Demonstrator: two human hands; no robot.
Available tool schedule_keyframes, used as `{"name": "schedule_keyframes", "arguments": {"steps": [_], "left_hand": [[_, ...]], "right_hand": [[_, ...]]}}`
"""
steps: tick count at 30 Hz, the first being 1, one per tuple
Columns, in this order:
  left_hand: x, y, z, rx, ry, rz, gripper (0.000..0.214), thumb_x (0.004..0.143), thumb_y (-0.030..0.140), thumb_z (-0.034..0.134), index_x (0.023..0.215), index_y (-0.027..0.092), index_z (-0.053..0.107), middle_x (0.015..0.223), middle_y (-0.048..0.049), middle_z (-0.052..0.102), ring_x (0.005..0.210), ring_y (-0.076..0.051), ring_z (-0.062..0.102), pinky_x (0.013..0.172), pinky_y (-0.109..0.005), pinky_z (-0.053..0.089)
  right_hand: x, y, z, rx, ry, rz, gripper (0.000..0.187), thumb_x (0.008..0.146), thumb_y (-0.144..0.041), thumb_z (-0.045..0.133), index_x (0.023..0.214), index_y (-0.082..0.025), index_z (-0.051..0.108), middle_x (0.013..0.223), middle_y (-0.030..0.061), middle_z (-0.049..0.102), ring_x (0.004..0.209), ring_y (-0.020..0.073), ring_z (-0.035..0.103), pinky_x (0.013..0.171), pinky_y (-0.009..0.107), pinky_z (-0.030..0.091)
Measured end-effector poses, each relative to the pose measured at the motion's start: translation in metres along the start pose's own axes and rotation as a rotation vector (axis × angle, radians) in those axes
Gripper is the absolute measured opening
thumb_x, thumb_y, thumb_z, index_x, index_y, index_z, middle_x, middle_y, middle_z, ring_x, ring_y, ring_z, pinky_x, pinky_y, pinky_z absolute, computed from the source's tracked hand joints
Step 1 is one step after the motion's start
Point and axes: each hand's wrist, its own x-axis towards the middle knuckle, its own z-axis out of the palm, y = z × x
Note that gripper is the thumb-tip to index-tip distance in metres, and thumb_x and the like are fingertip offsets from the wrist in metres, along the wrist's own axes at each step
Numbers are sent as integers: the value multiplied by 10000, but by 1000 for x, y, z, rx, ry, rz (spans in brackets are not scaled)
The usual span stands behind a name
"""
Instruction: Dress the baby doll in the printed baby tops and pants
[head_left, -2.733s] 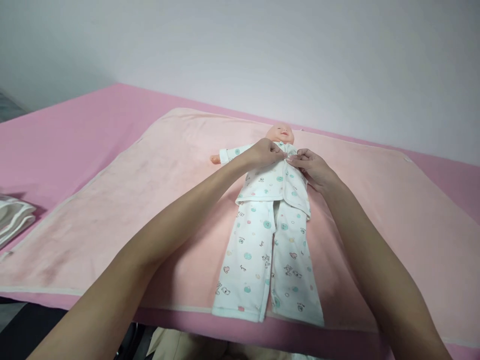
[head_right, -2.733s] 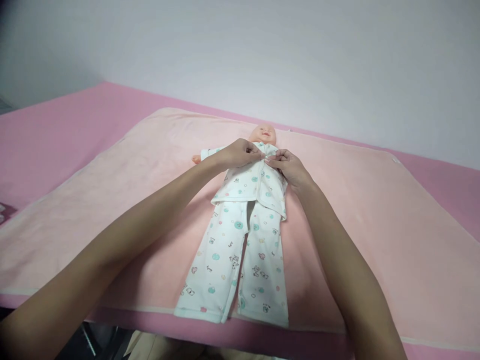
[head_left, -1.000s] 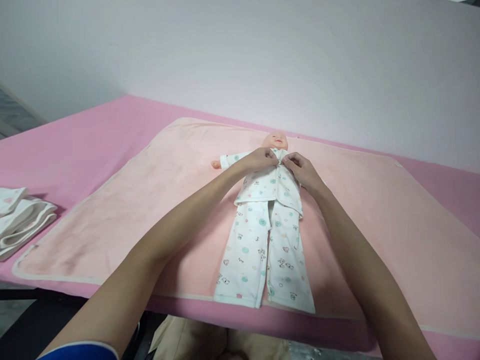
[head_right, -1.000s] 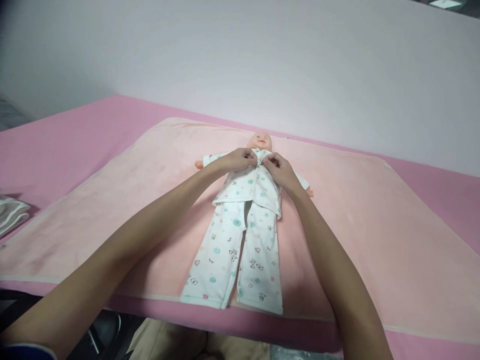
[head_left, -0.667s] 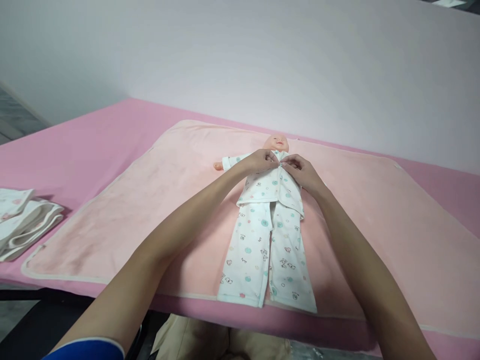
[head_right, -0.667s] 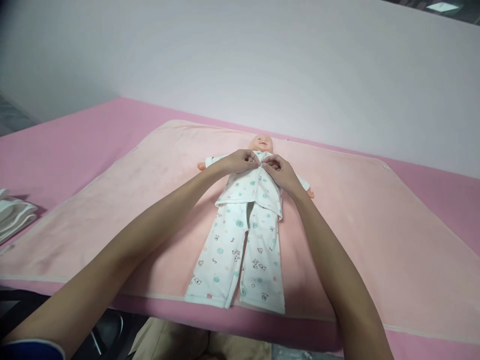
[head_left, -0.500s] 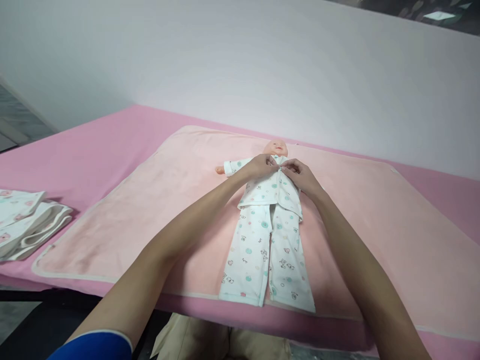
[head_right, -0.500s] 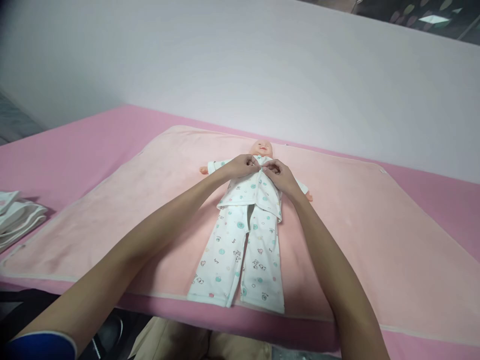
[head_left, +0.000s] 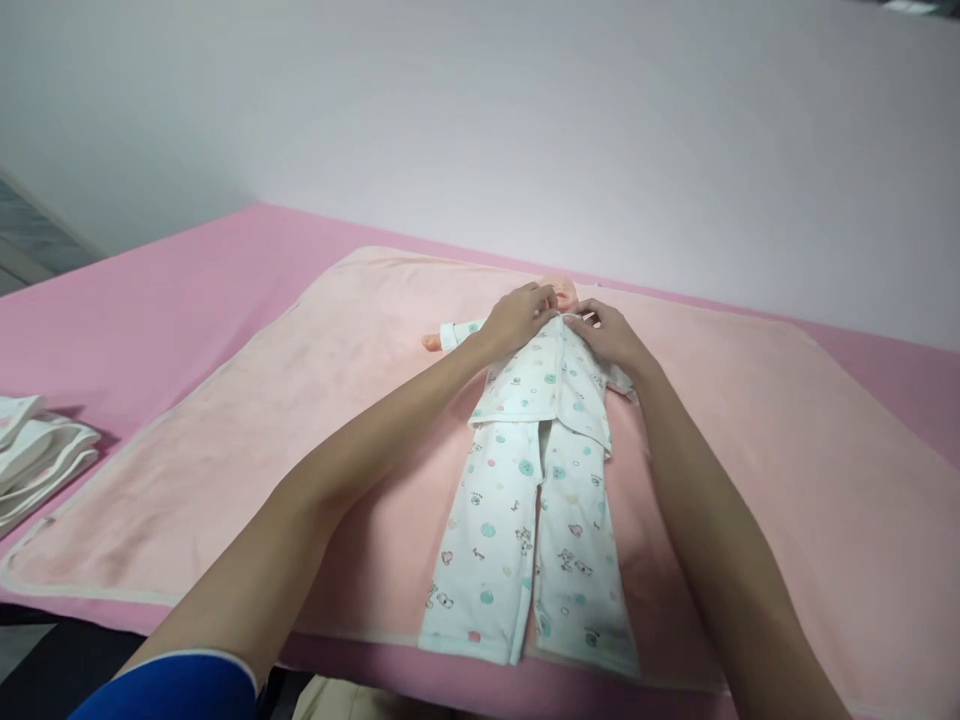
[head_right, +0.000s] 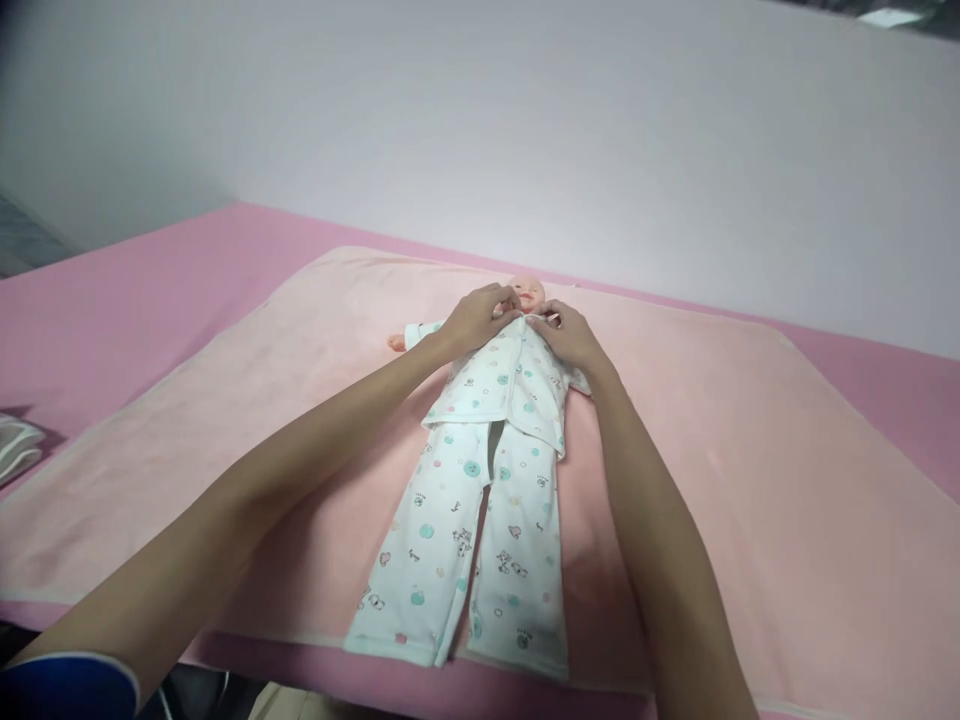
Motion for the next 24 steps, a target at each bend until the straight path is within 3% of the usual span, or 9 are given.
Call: {"name": "schedule_keyframes", "arguments": {"steps": [7, 14, 19, 24], "left_hand": [[-1, -11, 15, -166, 88, 52, 151, 1067, 326, 623, 1091, 226, 734, 1156, -60, 798, 1095, -242, 726, 985, -360, 516], [-2, -6, 10, -305, 78, -25, 210, 1049, 390, 679, 1023, 206, 777, 1097, -69, 829, 1051, -228, 740, 984, -368, 539], [-2, -4, 7, -336, 63, -61, 201, 1009, 391, 726, 1008, 202, 794, 1099, -78, 841, 1040, -217, 739, 989, -349, 543], [-4, 3, 0, -339, 21, -97, 272, 1052, 399, 652, 966, 195, 808, 1060, -70, 832, 1021, -203, 721, 989, -340, 543]], "right_hand": [[-1, 3, 16, 175, 129, -3, 336, 890, -566, 869, 1004, -264, 777, 1116, 48, 778, 911, 207, 631, 868, 374, 569], [-5, -8, 14, 212, 85, 79, 343, 864, -520, 929, 1016, -258, 769, 1024, 31, 747, 833, 178, 610, 837, 364, 574], [-6, -11, 11, 237, 55, 114, 376, 811, -501, 972, 1015, -256, 772, 1004, 35, 763, 926, 201, 669, 922, 382, 592], [-4, -5, 14, 294, 75, 124, 439, 748, -547, 1013, 968, -269, 756, 961, 38, 769, 1006, 239, 718, 960, 405, 624]]}}
